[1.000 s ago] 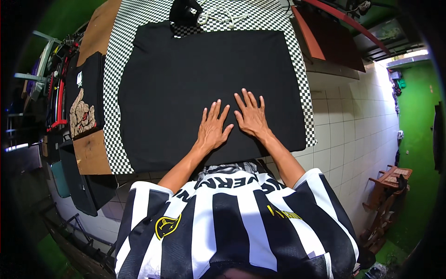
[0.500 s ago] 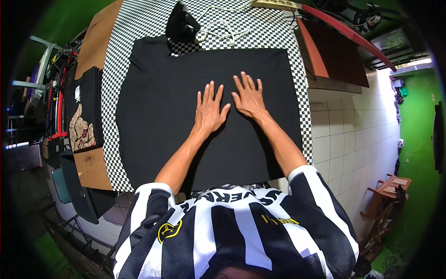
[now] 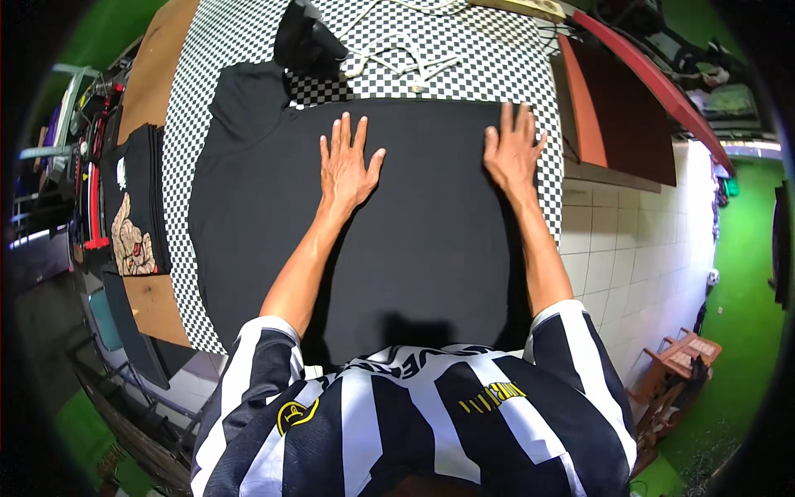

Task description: Ironing and folding a black garment on a checkered work table.

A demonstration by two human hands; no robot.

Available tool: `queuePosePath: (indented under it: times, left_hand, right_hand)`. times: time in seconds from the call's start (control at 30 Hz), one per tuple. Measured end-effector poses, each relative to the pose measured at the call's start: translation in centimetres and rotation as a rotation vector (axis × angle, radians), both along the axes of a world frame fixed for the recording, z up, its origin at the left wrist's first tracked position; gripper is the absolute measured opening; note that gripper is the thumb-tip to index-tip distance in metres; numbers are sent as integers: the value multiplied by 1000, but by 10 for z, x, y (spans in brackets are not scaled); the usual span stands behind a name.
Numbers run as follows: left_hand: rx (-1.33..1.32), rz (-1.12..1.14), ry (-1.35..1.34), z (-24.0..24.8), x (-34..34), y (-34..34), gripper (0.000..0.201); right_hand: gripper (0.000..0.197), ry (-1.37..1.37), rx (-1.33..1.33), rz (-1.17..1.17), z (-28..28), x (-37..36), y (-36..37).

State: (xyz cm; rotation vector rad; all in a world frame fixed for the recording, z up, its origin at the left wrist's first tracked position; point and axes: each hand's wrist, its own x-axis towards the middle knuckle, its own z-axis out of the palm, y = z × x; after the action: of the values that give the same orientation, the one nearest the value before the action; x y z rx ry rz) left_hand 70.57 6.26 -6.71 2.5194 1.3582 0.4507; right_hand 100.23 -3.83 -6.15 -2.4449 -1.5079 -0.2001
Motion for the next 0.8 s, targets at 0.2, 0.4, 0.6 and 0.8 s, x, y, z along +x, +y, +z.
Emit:
queuePosePath:
  times: [0.2, 0.4, 0.6, 0.8]
  left_hand:
    - [25, 80, 41, 4, -17, 9, 67]
    - [31, 142, 37, 3, -32, 22, 66]
    - [75, 145, 36, 5, -22, 18, 66]
    - [55, 150, -6, 0, -12, 11, 65]
  right_hand:
    - [61, 101, -117, 86, 12, -36, 2]
    - [61, 237, 349, 373, 0, -80, 41]
    - [69, 837, 512, 481, 21, -148, 141]
    - [46, 1073, 543, 385, 18, -145, 193]
